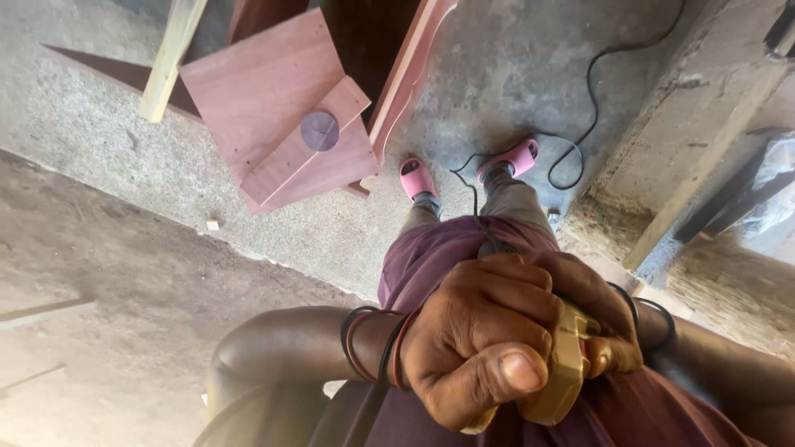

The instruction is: The recorder is using an angle grinder with a sanding disc to sand and smooth a wooden furniture piece.

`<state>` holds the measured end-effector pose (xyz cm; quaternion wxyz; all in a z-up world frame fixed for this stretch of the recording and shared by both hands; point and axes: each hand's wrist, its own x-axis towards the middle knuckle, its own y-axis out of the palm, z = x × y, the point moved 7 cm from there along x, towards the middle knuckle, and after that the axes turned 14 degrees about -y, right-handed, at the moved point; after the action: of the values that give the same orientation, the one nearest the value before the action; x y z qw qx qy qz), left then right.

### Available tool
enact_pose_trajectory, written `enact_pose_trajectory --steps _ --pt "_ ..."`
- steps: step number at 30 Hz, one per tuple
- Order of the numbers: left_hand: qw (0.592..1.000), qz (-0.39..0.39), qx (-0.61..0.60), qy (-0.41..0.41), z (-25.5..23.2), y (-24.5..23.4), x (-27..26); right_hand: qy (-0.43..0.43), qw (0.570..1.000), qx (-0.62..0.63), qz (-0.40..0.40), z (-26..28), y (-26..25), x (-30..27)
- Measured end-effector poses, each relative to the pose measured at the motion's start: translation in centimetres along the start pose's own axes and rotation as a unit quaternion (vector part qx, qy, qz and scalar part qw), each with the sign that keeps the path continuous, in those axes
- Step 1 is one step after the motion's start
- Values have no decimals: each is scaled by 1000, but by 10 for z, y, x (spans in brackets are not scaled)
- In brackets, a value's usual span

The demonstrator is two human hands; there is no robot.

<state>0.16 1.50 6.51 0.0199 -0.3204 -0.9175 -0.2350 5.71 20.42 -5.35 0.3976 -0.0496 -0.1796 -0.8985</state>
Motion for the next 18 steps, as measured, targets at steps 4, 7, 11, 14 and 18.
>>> enact_pose_trajectory --steps 4,7,11,14,18 --pt "1000 6 0 -13 1 2 -1 -1 1000 2 -13 6 4 5" --pt "998 0 -44 -33 2 3 -1 10 999 43 9 9 8 17" --pt "997 -18 -64 -46 1 2 -3 15 998 57 17 10 14 19" --pt "997 -23 -51 -52 2 1 -5 2 999 27 21 11 15 16" --pt "984 -40 -115 -130 9 2 -14 1 999 38 30 16 17 35"
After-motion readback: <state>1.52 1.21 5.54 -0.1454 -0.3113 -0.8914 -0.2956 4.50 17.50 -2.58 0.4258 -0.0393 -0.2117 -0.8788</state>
